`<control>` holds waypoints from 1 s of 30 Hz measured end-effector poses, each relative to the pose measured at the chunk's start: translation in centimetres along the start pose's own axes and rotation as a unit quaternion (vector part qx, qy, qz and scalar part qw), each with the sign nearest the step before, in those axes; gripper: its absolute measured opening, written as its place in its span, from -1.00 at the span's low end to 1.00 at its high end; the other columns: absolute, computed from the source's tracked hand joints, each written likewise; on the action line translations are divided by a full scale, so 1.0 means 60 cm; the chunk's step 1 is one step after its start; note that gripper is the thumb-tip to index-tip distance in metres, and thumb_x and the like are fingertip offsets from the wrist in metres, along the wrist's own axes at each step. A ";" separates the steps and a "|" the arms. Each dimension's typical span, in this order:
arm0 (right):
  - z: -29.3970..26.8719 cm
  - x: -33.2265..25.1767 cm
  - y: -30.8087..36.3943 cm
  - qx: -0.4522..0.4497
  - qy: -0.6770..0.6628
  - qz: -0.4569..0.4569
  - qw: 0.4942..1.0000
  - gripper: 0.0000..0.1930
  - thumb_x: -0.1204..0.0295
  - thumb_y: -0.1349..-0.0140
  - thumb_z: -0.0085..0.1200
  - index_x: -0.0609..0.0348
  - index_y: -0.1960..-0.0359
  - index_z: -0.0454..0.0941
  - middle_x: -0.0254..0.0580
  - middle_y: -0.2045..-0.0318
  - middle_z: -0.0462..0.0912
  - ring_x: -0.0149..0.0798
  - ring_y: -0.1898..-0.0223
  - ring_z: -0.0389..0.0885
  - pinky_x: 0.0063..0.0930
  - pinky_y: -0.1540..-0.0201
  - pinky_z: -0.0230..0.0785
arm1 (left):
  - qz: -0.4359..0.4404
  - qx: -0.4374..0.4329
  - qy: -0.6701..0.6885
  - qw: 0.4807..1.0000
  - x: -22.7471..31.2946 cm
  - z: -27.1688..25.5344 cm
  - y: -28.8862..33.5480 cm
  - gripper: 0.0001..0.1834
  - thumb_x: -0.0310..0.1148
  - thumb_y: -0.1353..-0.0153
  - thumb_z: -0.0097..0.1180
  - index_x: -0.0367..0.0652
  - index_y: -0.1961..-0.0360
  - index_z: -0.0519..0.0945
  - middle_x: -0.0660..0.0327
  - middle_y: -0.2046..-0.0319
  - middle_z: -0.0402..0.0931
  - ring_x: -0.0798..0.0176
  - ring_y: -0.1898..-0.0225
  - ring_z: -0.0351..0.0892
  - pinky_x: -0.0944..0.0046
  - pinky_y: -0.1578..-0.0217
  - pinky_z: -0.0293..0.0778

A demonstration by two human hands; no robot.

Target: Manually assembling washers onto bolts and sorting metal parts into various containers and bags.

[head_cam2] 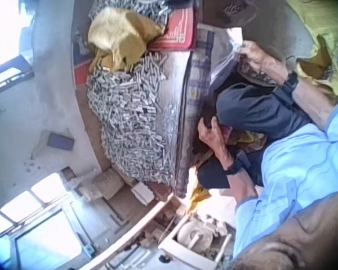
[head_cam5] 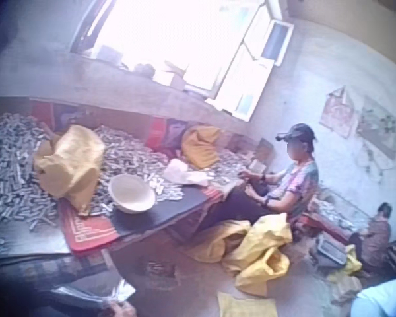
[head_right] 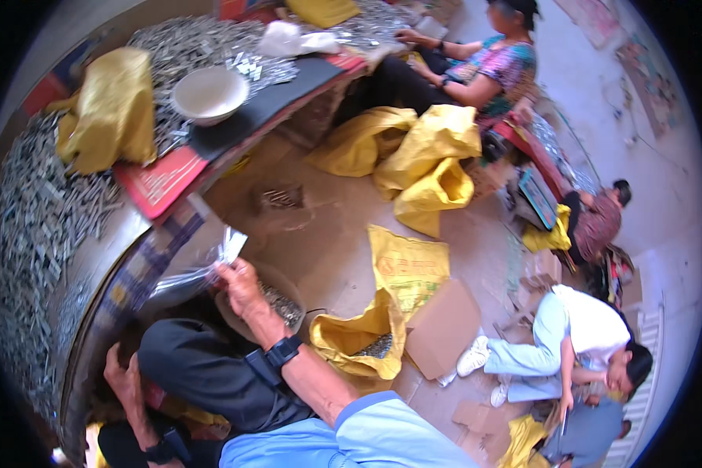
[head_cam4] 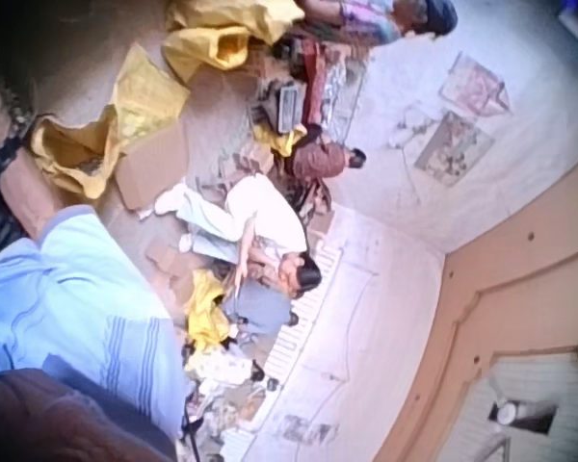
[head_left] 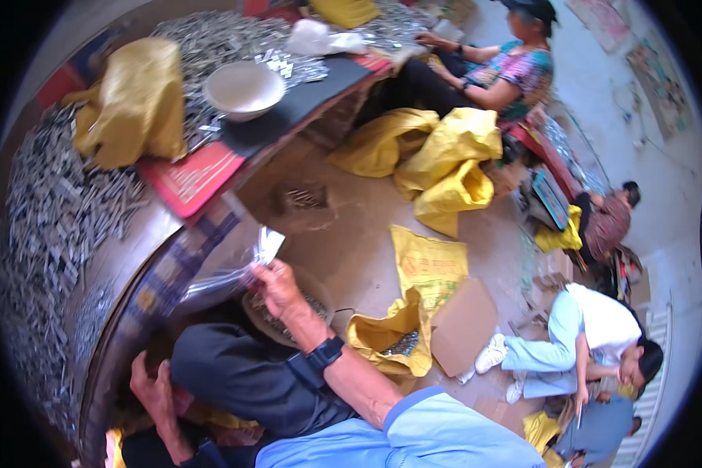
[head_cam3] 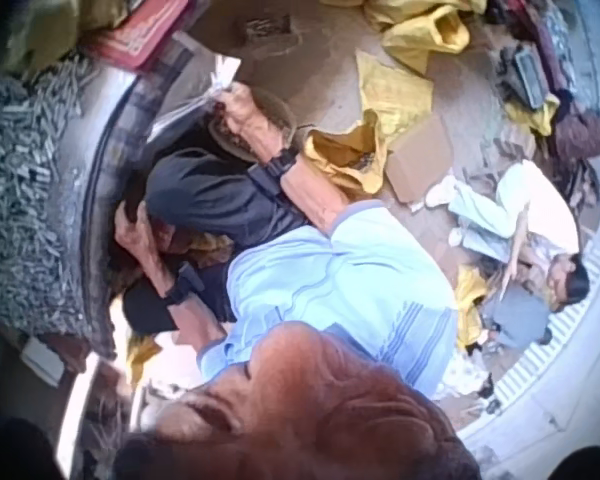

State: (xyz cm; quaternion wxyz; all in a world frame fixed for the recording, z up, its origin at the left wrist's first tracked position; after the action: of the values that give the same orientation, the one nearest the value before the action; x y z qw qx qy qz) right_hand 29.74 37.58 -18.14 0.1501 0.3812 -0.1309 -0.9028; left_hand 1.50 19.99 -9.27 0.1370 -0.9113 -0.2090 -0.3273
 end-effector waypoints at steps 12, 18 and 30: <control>0.122 -0.079 0.033 -0.113 0.074 -0.064 0.989 -0.88 0.49 -0.22 0.23 0.06 0.26 0.54 -0.52 0.48 0.51 -0.60 0.60 0.36 -0.64 0.55 0.25 | 0.002 -0.031 0.194 0.980 0.208 -0.011 -0.080 -0.58 -0.59 -0.11 0.20 -0.40 -0.04 0.51 0.08 0.11 0.54 0.22 0.20 0.60 0.26 0.20 0.54; 0.132 -0.122 0.052 -0.106 0.067 -0.057 0.990 -0.88 0.39 -0.26 0.27 0.04 0.31 0.55 -0.56 0.57 0.49 -0.63 0.66 0.27 -0.67 0.62 0.09 | 0.191 -0.157 0.125 0.961 0.337 0.063 -0.112 -0.61 -0.41 0.02 0.34 -0.39 0.15 0.59 -0.06 0.25 0.53 0.03 0.38 0.63 0.18 0.46 0.49; 0.119 -0.129 0.058 -0.139 0.080 -0.071 0.984 -0.79 0.33 -0.22 0.34 0.12 0.25 0.59 -0.51 0.49 0.59 -0.64 0.64 0.36 -0.72 0.62 0.18 | 0.157 -0.121 0.113 0.974 0.338 0.117 -0.124 -0.93 -0.53 -0.04 0.17 -0.33 0.46 0.57 -0.13 0.48 0.57 -0.21 0.40 0.60 0.01 0.37 0.47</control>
State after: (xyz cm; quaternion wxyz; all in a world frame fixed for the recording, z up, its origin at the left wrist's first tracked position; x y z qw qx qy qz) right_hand 30.27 38.15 -7.06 0.1471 0.4359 0.0359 -0.8872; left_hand 15.96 35.14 -0.44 0.0976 -0.8998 -0.0054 -0.4253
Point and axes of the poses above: each hand's wrist, its own y-axis away from the middle knuckle, its own z-axis out of the palm, x = y × z, the point moved 2 cm from there along -y, towards the middle knuckle
